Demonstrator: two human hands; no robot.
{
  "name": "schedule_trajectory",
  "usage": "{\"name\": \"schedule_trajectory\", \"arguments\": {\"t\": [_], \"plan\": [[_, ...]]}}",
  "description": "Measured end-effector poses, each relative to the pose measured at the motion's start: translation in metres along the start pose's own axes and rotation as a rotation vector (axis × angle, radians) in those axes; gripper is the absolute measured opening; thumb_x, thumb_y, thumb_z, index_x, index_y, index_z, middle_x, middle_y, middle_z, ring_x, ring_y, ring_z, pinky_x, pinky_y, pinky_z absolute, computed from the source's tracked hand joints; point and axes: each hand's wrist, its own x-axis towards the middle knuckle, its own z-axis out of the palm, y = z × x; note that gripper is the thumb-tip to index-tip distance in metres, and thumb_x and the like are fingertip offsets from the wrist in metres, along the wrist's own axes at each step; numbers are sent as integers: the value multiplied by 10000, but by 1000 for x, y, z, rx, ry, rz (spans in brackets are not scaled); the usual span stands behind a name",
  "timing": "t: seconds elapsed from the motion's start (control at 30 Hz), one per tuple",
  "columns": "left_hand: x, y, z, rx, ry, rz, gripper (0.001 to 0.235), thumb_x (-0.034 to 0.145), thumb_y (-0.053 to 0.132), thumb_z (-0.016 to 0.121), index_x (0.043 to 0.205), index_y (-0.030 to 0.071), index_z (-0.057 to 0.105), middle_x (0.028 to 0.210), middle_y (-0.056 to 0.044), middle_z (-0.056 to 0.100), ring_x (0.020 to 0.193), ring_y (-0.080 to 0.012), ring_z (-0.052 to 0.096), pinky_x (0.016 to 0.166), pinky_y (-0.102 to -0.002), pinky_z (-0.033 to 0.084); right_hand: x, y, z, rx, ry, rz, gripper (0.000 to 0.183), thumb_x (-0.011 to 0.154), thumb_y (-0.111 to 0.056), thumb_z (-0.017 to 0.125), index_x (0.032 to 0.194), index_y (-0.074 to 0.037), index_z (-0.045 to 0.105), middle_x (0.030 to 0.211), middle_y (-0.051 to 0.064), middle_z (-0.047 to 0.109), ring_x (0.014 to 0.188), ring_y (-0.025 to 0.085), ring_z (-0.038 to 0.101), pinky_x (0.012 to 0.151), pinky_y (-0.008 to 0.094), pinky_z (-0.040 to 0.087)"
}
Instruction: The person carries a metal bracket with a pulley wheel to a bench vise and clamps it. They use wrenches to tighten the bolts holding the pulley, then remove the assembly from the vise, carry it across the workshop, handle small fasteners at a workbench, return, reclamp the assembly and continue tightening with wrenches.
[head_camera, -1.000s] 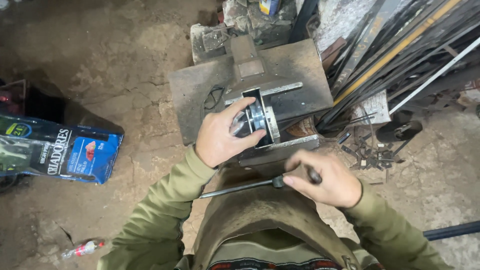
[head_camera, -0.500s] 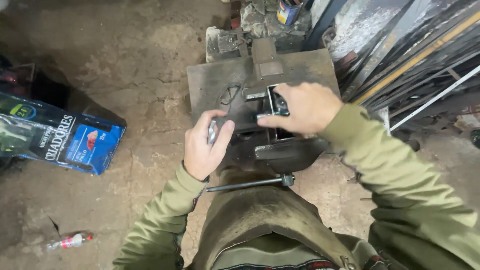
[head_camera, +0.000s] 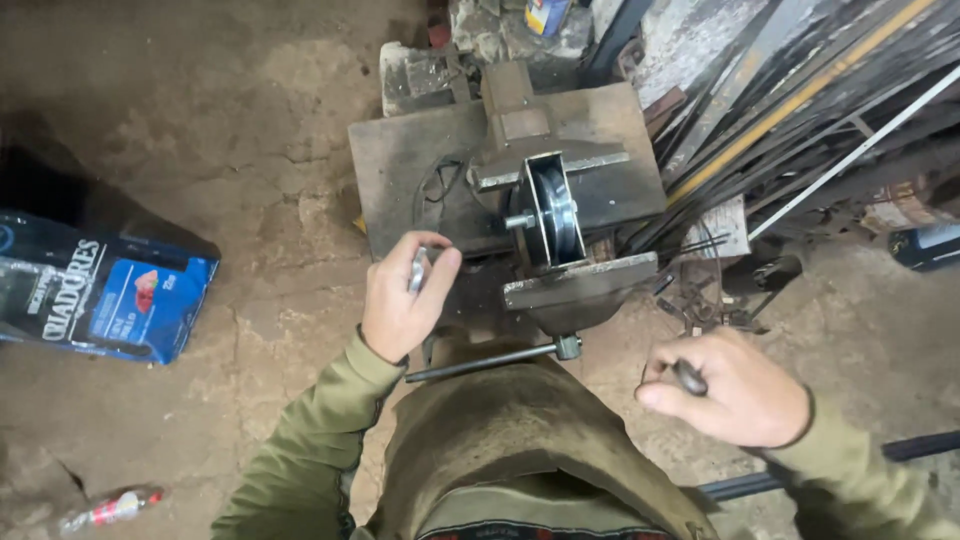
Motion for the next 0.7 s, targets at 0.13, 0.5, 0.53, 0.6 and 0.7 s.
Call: {"name": "schedule_trajectory", "arguments": {"t": [0.13,0.5,0.53,0.6,0.7], "plan": [[4,-2,6,-12,-88,-79,181,956,217,722,1016,46,705,567,-6,448,534,-54,402,488,-269,342,-2,-16,17,26,2,109,384,863,-483,638,730,-135,731,479,38,556,376,192,522,400,366,457],[9,-7,-3,-2,-122,-73,197,974,230,701,961,34,696,555,4,477,537,-41,414,486,-264,344,-19,-47,-16,371,334,-319,484,1115,-382,542,838,-1,654,795,64,660,657,243,620,561,354,508],[8,-8,-6,2,-121,-70,197,974,230,701,961,34,696,555,4,477,537,-41,414,486,-264,344,-30,6,-31,372,336,-322,484,1115,-382,542,838,-1,654,795,64,660,657,243,620,561,354,508],[9,-9,-9,-41,-58,-19,212,992,225,697,933,24,663,601,13,520,578,-28,427,506,-251,361,-83,115,-25,858,491,-607,96,892,-166,685,900,-93,623,785,20,599,577,140,616,464,289,537],[5,-7,-13,-21,-21,18,214,1004,217,683,933,19,641,626,14,501,608,-32,414,523,-249,360,-80,180,-27,822,783,-964,108,856,-268,692,894,-200,617,770,-39,568,553,52,551,513,242,465]]}}
